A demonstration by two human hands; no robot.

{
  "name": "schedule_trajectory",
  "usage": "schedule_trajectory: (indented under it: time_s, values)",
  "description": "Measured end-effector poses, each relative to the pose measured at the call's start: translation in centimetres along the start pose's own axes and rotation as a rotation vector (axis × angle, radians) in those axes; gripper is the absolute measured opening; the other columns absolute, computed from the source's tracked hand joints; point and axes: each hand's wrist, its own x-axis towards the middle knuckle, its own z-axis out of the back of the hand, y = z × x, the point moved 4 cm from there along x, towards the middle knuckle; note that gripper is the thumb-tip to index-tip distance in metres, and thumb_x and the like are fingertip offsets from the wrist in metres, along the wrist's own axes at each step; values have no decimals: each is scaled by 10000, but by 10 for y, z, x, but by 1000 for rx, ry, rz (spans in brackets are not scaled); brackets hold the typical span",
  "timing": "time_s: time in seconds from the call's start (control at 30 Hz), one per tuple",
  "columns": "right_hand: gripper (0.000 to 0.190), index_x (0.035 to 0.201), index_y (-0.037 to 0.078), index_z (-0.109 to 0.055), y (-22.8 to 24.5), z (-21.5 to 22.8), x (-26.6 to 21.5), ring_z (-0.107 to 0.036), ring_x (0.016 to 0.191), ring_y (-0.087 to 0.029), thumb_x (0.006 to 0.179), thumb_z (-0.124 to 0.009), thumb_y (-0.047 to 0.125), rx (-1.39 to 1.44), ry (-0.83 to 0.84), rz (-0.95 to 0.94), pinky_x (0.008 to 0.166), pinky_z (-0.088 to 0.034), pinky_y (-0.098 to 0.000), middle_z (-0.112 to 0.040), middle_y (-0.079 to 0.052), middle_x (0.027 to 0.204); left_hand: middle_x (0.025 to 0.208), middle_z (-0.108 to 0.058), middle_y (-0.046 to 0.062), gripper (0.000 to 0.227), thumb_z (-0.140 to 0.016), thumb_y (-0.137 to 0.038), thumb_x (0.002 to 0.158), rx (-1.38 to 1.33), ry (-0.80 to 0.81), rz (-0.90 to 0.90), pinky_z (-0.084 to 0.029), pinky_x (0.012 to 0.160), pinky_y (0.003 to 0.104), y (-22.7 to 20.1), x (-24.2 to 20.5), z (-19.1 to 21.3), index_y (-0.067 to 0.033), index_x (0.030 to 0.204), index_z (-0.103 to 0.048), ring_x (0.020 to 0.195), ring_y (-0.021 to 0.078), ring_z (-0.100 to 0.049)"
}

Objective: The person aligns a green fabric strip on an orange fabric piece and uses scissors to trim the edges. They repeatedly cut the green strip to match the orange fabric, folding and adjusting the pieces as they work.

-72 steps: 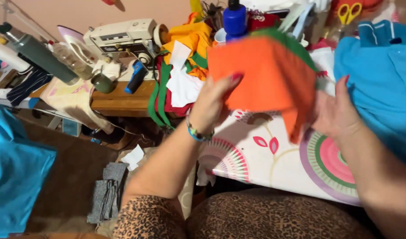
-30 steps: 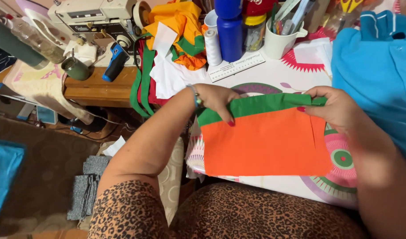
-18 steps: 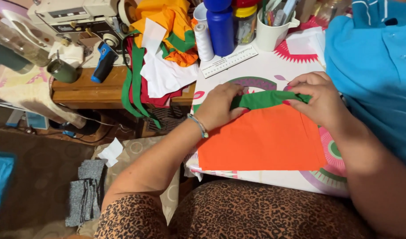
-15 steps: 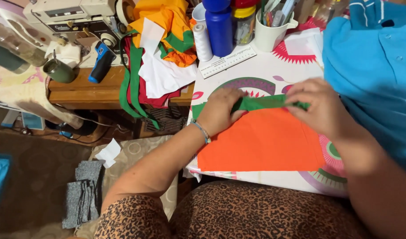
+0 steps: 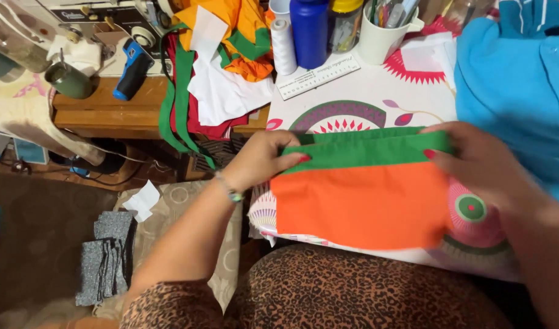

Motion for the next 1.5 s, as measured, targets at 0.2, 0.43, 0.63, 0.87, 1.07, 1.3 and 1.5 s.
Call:
schedule_trajectory:
  time_s: [0.2, 0.43, 0.63, 0.87, 1.07, 1.3, 1.5]
  values:
    - [365, 1208, 146, -673, -28, -30, 45, -335, 489, -182, 849, -707, 205, -237, -103, 96, 521, -260, -392, -327, -9, 570, 983, -750, 40, 213, -782, -323, 875, 349, -117, 32, -504, 724, 395, 43, 15, -26, -175, 984, -675, 842, 283, -692]
    - [418, 1234, 128, -733, -46, -36, 53, -666, 817, -297, 873, -774, 334, -372, -181, 203, 755, -483, -416, -689, -102, 860, 923, -701, 15, 148, -760, -216, 911, 258, -163, -82, -482, 700, 368, 43, 7, -23, -160, 940, -626, 804, 239, -663]
    - [353, 1186, 110, -737, -48, -37, 52, -627, 1029, -305, 877, -774, 276, -375, -197, 200, 922, -477, -416, -687, -139, 1128, 896, -699, -5, 134, -756, -195, 901, 244, -237, -95, -484, 709, 363, 39, 5, -24, -155, 916, -630, 792, 229, -665]
    - [416, 1122, 82, -658, -60, -32, 63, -586, 1116, -300, 818, -840, 302, -329, -134, 136, 908, -466, -406, -653, -135, 1158, 953, -708, 24, 127, -765, -182, 914, 254, -305, -176, -512, 779, 369, 42, 2, -26, -128, 988, -676, 888, 251, -676]
    - [499, 1231, 137, -673, -57, -32, 63, -628, 1036, -256, 799, -878, 281, -270, -156, 176, 858, -477, -388, -668, -113, 1123, 941, -692, 37, 105, -741, -190, 945, 278, -322, -170, -509, 789, 368, 41, 1, -27, -125, 997, -677, 890, 249, -656]
    - [415, 1105, 155, -648, -42, -30, 56, -638, 1073, -248, 789, -887, 276, -299, -160, 66, 873, -504, -402, -577, -103, 1241, 940, -654, 43, 112, -768, -143, 934, 234, -349, -205, -522, 821, 348, 42, -2, -26, -100, 999, -687, 878, 226, -639]
    - [375, 1119, 131, -675, -20, -29, 40, -630, 1080, -314, 826, -865, 266, -338, -216, 127, 878, -493, -438, -611, -104, 1201, 1003, -635, 32, 125, -767, -46, 896, 111, -332, -182, -520, 925, 347, 31, -3, -22, -127, 971, -710, 964, 209, -630]
